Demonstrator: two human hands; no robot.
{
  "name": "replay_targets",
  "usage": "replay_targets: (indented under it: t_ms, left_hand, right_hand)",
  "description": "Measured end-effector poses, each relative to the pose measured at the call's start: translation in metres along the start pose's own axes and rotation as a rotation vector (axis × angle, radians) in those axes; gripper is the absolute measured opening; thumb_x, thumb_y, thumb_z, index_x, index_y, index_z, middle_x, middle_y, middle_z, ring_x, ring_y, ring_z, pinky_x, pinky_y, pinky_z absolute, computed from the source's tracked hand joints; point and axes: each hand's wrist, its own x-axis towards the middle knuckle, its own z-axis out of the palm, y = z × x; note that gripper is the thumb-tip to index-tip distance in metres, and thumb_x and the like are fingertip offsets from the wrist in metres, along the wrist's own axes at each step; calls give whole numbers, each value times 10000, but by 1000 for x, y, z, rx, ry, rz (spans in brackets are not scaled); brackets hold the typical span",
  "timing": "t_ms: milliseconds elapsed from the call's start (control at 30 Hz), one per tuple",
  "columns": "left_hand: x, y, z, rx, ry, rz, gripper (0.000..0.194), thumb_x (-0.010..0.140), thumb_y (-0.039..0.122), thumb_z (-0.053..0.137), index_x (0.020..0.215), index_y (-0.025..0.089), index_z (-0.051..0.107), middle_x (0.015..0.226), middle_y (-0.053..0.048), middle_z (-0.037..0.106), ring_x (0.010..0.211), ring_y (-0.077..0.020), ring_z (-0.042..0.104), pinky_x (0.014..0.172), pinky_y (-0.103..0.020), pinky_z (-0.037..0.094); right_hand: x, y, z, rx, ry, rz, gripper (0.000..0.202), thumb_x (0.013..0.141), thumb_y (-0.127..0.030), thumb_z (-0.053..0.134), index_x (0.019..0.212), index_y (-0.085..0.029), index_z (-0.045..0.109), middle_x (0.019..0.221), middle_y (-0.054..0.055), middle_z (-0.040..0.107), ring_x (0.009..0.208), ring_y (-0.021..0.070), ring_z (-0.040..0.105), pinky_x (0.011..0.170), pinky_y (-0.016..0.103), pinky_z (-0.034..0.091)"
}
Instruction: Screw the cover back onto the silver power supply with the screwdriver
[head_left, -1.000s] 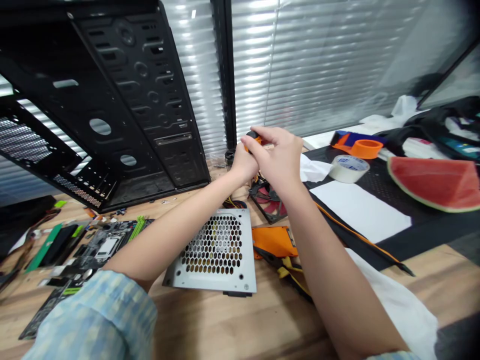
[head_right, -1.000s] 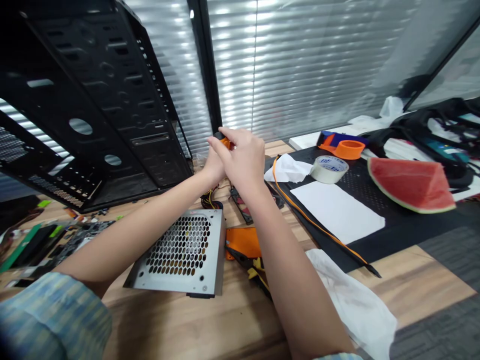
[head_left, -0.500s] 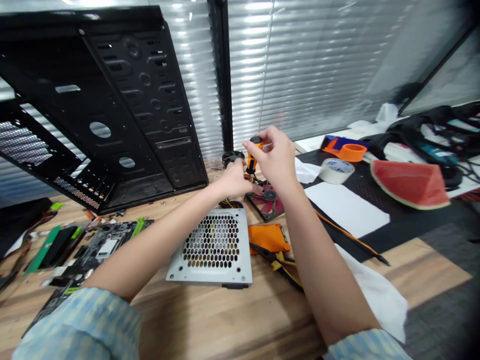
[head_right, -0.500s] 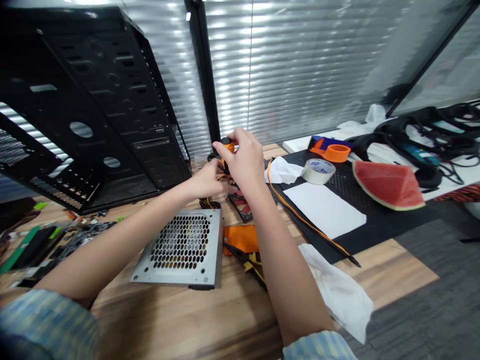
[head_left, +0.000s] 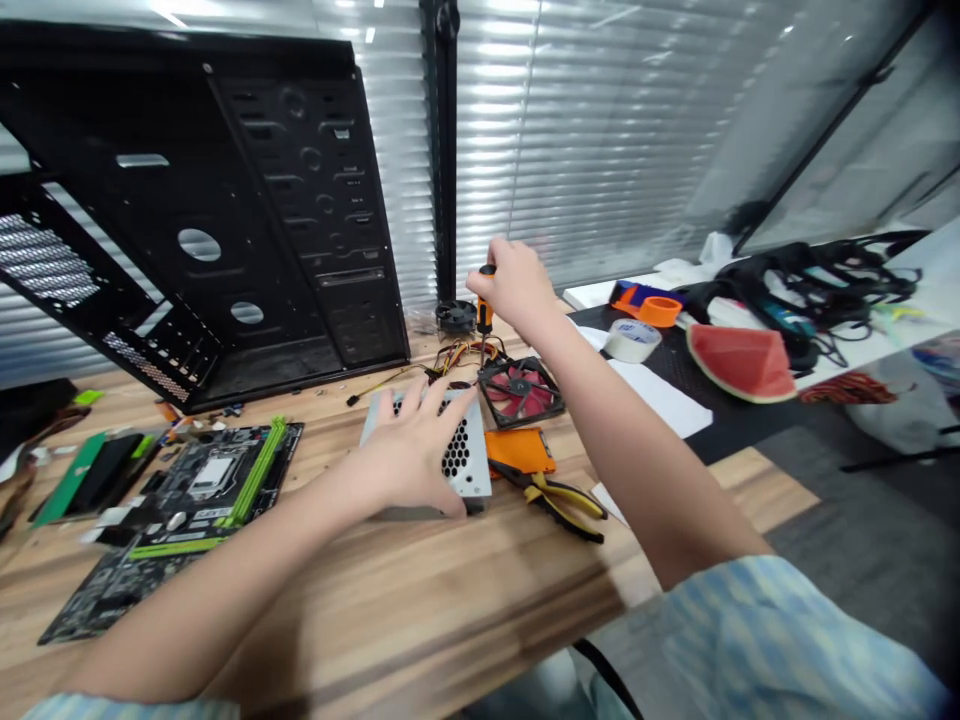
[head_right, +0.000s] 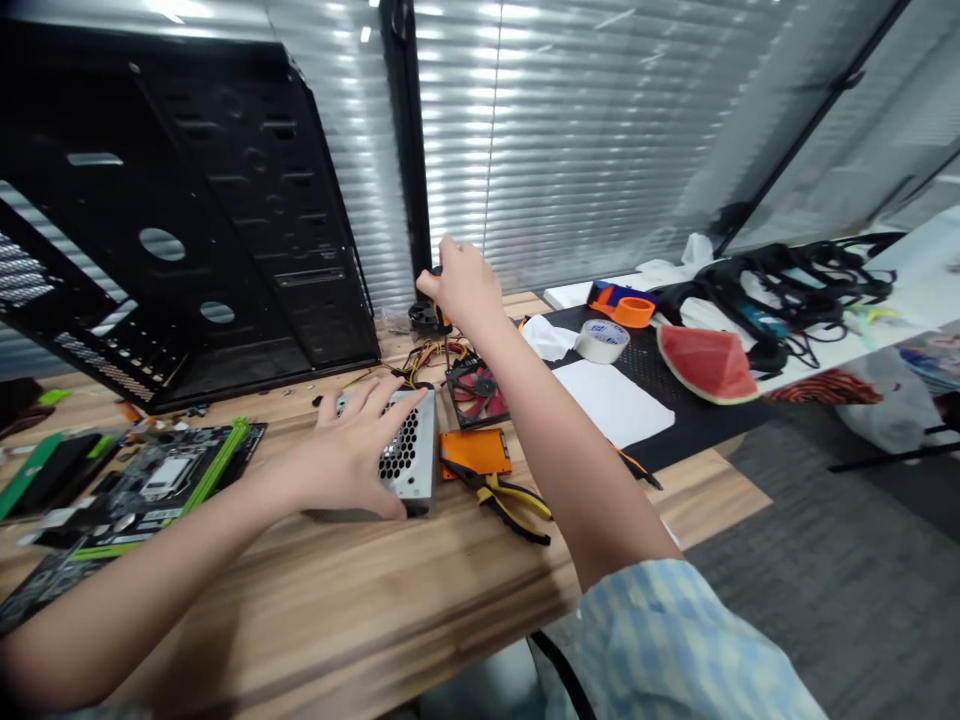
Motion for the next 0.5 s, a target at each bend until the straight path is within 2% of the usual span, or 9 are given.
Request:
replay_targets:
  t_ms: [133, 200, 267, 333, 433, 500]
  left_hand:
    - [-11, 2, -1, 66, 82, -58, 1138, 606, 423, 803, 1559, 228, 213, 1637, -199, 170, 1499, -444, 133, 1147, -687, 154]
    - [-19, 11, 6, 145, 208, -80, 969, 676, 262, 759, 1531, 222, 304, 1620, -192, 236, 1481, -447, 202, 1144, -670, 190]
    - [-28, 26, 21, 222, 376, -65, 803, 742, 144, 670, 1492, 220, 392, 1599, -186, 298, 1458, -445, 267, 1136, -663, 213]
    - [-34, 45, 41, 244, 467, 79, 689, 792, 162, 625, 1455, 219, 447, 1561, -174, 380, 1408, -430, 364, 1117, -646, 270]
    - [-28, 77, 74, 239, 430, 485, 520, 856, 301, 592, 1346, 133, 547, 1420, -180, 540, 1210, -341, 562, 1045, -520, 412]
    - [-14, 94, 93, 256, 501, 588, 479, 925, 283, 510, 1369, 104, 517, 1428, -170, 530, 1231, -297, 542, 1038, -460, 422]
  right_hand:
    - [3, -4, -4, -71, -90, 4, 279, 856, -299, 498, 1082, -155, 578, 1034, 162, 598, 939, 293, 547, 765, 391, 423]
    - [3, -6, -7, -105, -127, 3, 301, 872, -311, 484, 1112, -158, 579, 1063, 175, 602, 935, 299, 562, 756, 391, 427]
    - [1, -8, -11, -141, -147, -10, 314, 884, -320, 467, 1124, -160, 589, 1074, 187, 614, 920, 308, 578, 742, 393, 429]
    - [0, -9, -13, -172, -161, -27, 323, 899, -320, 436, 1131, -163, 596, 1060, 191, 633, 902, 316, 592, 728, 393, 427]
    - [-2, -6, -13, -196, -175, -39, 329, 915, -313, 395, 1127, -170, 602, 1050, 189, 656, 881, 309, 603, 715, 380, 420]
    - [-3, -3, -13, -193, -177, -29, 321, 919, -315, 380, 1098, -180, 609, 1053, 182, 666, 868, 299, 605, 705, 367, 410]
